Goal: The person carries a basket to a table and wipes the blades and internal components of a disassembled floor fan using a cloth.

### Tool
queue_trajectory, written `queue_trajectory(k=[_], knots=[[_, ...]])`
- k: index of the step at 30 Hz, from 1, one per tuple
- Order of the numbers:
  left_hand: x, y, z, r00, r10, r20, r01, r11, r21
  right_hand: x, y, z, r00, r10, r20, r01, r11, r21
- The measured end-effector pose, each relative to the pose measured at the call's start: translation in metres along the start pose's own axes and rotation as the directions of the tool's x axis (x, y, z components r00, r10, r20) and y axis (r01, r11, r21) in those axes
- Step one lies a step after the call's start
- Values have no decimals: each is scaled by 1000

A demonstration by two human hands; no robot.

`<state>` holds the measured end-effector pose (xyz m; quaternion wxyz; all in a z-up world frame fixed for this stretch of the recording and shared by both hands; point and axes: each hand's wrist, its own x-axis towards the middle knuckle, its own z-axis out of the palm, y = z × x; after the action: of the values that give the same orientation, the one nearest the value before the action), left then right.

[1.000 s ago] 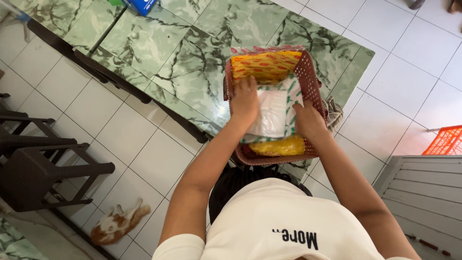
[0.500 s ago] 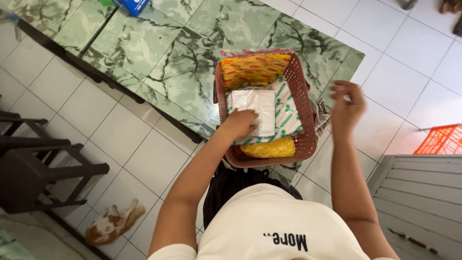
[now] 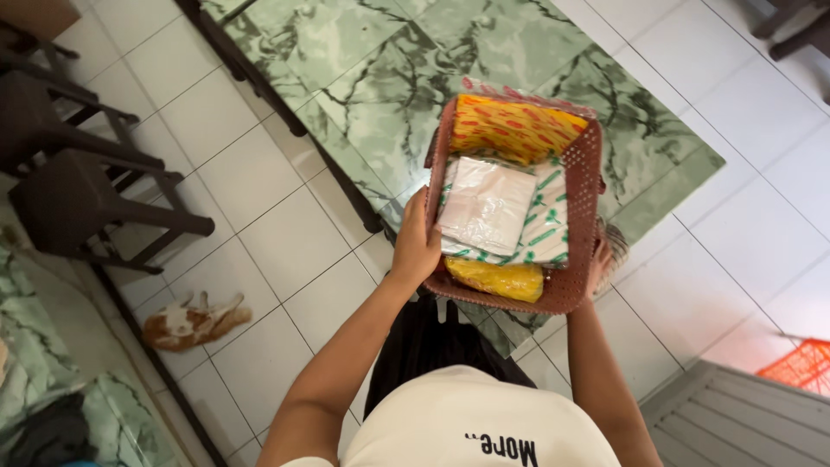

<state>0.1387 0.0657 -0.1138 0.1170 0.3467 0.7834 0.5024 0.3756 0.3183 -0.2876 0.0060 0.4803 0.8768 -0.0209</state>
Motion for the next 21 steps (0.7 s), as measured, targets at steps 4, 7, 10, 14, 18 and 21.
queue_trajectory(k=[4, 7, 10, 14, 18, 21], knots=[[-2, -5, 5, 998, 25, -51, -23, 999, 44, 32, 30, -3, 969, 163, -188, -75, 912, 403], [3, 2, 3, 998, 5, -55, -2, 998, 56, 68, 63, -40, 959, 275, 73, -248, 683, 687], [1, 9, 1, 998, 6, -66, -2, 998, 57, 71, 79, -116, 989, 145, 16, -51, 242, 969], [1, 16, -1, 997, -12, -74, 17, 998, 60, 60, 11, -164, 944, -212, -252, 322, 442, 837], [4, 17, -1, 993, -34, -114, 43, 996, 80, 35, -9, -170, 860, -344, -377, 502, 441, 744], [-1, 16, -1, 992, 0, -124, 11, 996, 84, 43, 21, -177, 864, -449, -227, 405, 350, 845]])
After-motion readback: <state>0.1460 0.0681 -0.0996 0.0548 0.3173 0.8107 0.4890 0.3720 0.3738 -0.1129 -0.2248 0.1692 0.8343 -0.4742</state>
